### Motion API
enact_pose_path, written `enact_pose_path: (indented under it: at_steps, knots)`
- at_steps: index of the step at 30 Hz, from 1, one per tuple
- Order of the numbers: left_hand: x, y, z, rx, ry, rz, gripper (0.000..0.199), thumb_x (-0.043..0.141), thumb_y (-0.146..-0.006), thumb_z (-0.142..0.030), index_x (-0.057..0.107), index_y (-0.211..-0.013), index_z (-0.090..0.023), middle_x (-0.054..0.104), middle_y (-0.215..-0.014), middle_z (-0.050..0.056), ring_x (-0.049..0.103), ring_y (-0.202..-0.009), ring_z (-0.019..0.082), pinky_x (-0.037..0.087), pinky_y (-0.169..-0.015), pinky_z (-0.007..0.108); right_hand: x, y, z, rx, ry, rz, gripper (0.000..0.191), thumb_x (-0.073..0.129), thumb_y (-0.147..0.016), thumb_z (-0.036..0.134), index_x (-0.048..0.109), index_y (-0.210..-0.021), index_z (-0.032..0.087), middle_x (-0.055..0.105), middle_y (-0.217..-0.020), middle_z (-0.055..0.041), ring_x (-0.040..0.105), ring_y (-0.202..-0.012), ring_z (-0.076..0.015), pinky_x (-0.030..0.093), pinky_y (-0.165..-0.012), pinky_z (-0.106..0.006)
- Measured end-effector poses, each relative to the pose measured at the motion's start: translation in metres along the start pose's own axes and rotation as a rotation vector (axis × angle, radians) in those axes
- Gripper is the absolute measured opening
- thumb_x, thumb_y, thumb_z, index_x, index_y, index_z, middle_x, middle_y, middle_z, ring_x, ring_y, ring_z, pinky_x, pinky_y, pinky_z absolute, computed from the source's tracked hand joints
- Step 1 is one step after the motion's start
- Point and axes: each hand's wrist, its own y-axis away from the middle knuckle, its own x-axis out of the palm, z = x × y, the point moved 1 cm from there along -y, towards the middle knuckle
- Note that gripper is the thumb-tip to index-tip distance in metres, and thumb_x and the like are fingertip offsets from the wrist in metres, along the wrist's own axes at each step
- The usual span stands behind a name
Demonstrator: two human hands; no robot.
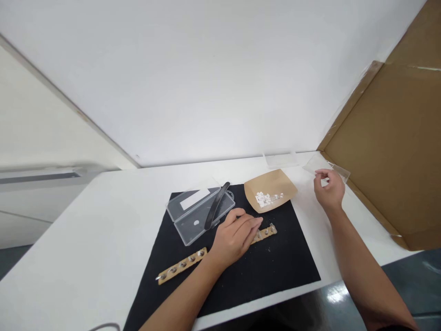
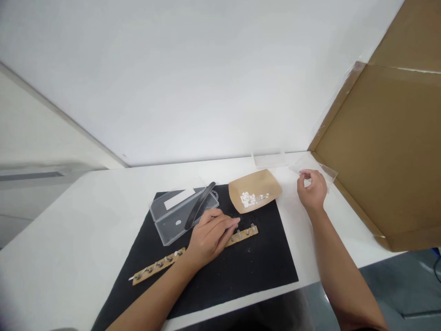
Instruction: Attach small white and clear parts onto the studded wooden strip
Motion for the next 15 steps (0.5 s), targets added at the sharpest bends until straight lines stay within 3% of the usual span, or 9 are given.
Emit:
enact_pose_path:
  at_steps: [7,15]
  knots:
    - [-0.003,0.005,0.012,-0.08,-0.066,-0.094,0.021,0.064,-0.095,-0.009,0.065,-0.113,-0.019,0.077,-0.085,0.003,0.069,-0.072,0.017,0.053,-0.087,0.041,-0.008,0.003,0.0,-0.265,0.18,0.365,0.02,0.055,-0.097,0.027,0.075,-0.102,0.024,0.079,-0.098,-0.0055,0.068,-0.101,-0.0279,0.034,-0.099,-0.048]
    - [-0.006,0.007,0.013,-0.096,-0.067,-0.135,0.021,0.065,-0.089,-0.004,0.064,-0.105,-0.018,0.072,-0.082,0.003,0.066,-0.07,0.017,0.05,-0.085,0.04,-0.004,0.014,-0.005,-0.342,0.313,0.572,0.024,0.056,-0.097,0.019,0.079,-0.102,0.026,0.081,-0.107,-0.0075,0.064,-0.109,-0.0307,0.029,-0.103,-0.052]
